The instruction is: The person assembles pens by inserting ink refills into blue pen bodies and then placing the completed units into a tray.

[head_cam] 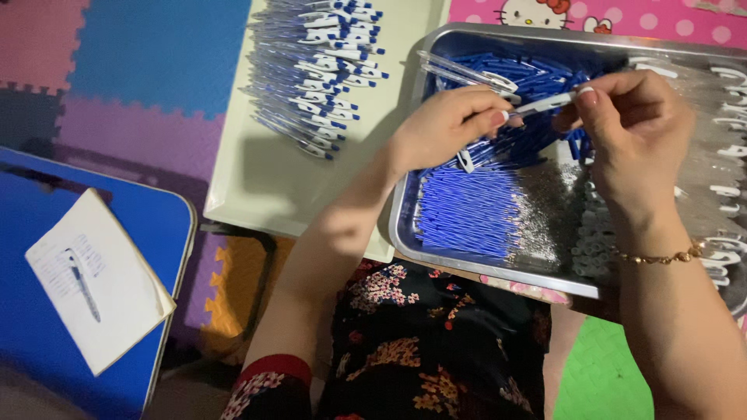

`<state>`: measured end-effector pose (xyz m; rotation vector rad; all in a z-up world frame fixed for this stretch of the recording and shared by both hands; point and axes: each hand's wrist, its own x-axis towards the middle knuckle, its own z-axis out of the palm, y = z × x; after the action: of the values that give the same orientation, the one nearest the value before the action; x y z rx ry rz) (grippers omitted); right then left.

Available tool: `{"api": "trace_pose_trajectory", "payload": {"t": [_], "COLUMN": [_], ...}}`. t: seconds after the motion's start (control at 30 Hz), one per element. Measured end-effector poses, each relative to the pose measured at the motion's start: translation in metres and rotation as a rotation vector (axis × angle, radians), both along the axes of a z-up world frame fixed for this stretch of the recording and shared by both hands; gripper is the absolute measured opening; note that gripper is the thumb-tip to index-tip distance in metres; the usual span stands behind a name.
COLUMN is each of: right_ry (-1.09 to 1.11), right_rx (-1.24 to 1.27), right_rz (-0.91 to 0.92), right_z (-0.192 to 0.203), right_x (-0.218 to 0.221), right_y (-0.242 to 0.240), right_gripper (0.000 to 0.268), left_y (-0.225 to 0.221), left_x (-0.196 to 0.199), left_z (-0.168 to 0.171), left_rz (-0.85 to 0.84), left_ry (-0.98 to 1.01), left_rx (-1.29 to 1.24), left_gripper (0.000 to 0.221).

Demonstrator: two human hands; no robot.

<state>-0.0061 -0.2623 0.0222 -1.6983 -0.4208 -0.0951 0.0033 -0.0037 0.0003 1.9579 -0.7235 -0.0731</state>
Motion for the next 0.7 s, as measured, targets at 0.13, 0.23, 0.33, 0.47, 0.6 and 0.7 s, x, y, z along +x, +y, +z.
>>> {"api": "trace_pose_trajectory", "payload": {"t": [0.13, 0.23, 0.33, 0.47, 0.6, 0.7], "right_ry": [0.016, -0.145, -0.174, -0.058, -0.055, -0.048], "right_rx": [0.054, 0.073, -0.033, -0.079, -0.175, -0.194], "right_rz": [-0.005, 0.137, 0.062, -0.004, -0.009, -0.029], "right_z": [0.008, 0.018, 0.02, 0.017, 0.017, 0.01], "right_x": [-0.007, -0.012, -0.012, -0.013, -0.012, -0.009], "right_y": [0.005, 0.007, 0.007, 0.008, 0.011, 0.01], "right_gripper": [0.015, 0.023, 0.018, 0.018, 0.015, 0.012], "left_y": [0.002, 0.029, 0.093, 0.172, 0.224, 0.235], "left_x": [-0.006, -0.013, -0.02, -0.025, -0.014, -0.008], "left_z": [0.011, 0.041, 0.057, 0.058, 0.027, 0.002], "left_rz": [0.082, 0.181, 0.244, 0.502, 0.649, 0.667], "left_ry": [-0.035, 0.011, -0.21, -0.371, -0.369, -0.314], "left_rx": [0.043, 0.26, 0.356, 0.605, 0.705, 0.702], "left_gripper": [0.033, 0.031, 0.03, 0.015, 0.017, 0.027]}}
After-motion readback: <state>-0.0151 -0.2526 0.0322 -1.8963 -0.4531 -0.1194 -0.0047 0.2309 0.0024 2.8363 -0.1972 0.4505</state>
